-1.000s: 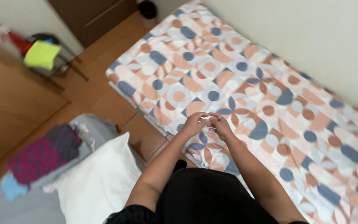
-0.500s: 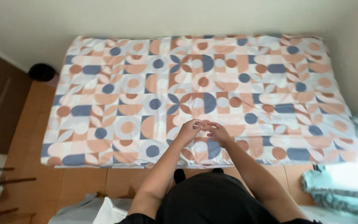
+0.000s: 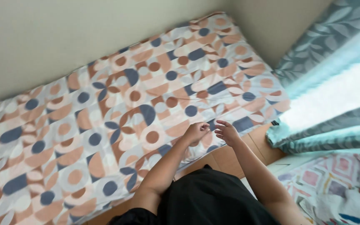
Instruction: Folding a patterned bedsheet on a bed mattress.
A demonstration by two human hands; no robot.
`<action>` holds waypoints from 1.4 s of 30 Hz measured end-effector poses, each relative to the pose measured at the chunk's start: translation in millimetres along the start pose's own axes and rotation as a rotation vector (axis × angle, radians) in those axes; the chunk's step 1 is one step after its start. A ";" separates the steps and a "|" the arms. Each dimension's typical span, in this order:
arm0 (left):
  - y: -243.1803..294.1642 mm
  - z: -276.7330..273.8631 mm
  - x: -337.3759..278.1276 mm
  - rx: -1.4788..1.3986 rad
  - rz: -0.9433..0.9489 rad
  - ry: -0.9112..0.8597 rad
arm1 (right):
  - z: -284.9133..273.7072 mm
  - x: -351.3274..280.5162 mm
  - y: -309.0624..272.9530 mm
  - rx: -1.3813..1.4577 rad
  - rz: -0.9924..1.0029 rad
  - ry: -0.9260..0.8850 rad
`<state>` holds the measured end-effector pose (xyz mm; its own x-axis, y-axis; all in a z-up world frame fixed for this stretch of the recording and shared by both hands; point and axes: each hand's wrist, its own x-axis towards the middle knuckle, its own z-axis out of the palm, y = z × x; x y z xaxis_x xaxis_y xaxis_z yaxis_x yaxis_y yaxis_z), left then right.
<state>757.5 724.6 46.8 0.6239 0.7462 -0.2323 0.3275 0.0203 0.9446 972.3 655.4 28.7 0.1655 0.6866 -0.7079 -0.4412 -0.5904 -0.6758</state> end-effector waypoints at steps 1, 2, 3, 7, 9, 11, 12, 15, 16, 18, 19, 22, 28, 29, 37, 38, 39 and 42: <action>6.2 16.1 14.0 0.005 0.011 -0.023 | -24.3 -0.1 -5.1 0.016 -0.010 0.018; 11.2 30.7 26.7 0.025 0.044 -0.056 | -46.5 -0.7 -8.7 0.049 -0.025 0.074; 15.6 44.9 38.8 0.044 0.077 -0.088 | -68.0 -1.4 -11.4 0.082 -0.040 0.129; 56.5 92.6 57.7 0.036 0.070 -0.219 | -128.2 -36.5 -18.3 0.254 -0.109 0.173; 60.6 111.3 77.3 0.097 -0.016 -0.298 | -142.7 -50.0 -29.6 0.308 -0.107 0.232; 65.0 121.5 89.2 0.149 -0.013 -0.324 | -160.3 -60.1 -27.1 0.308 -0.115 0.274; 66.6 125.3 95.7 0.196 -0.014 -0.330 | -167.8 -63.9 -27.4 0.293 -0.118 0.301; 77.6 132.7 108.6 0.208 -0.077 -0.333 | -192.4 -63.0 -24.8 0.327 -0.086 0.313; 78.2 133.9 114.6 0.203 -0.076 -0.330 | -197.1 -59.8 -29.5 0.322 -0.086 0.313; 76.4 137.4 125.0 0.190 -0.085 -0.306 | -206.2 -53.8 -33.6 0.315 -0.062 0.341; 78.0 137.3 128.2 0.188 -0.089 -0.311 | -205.7 -49.8 -38.0 0.316 -0.057 0.345; 66.4 150.6 146.8 0.088 -0.152 -0.330 | -214.6 -31.6 -48.4 0.264 -0.059 0.362; 41.1 176.0 213.2 0.077 -0.156 -0.269 | -260.7 51.5 -90.7 0.214 0.059 0.271; 31.2 182.6 229.3 0.086 -0.119 -0.243 | -269.6 65.7 -101.2 0.171 0.090 0.263; 50.6 210.7 328.5 0.039 -0.116 -0.162 | -313.0 128.1 -187.2 0.003 0.116 0.218; 60.3 216.7 337.8 0.065 -0.106 -0.192 | -319.3 128.7 -195.7 0.009 0.108 0.200; 70.2 222.7 346.6 0.090 -0.094 -0.221 | -325.4 128.9 -204.1 0.016 0.099 0.182; 73.2 246.4 369.0 -0.050 -0.127 -0.202 | -357.0 139.6 -210.4 0.096 0.136 0.250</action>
<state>1186.5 837.5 -26.9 0.7111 0.5870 -0.3870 0.3799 0.1423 0.9140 1403.1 724.0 -1.2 0.3060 0.4709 -0.8274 -0.5534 -0.6192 -0.5571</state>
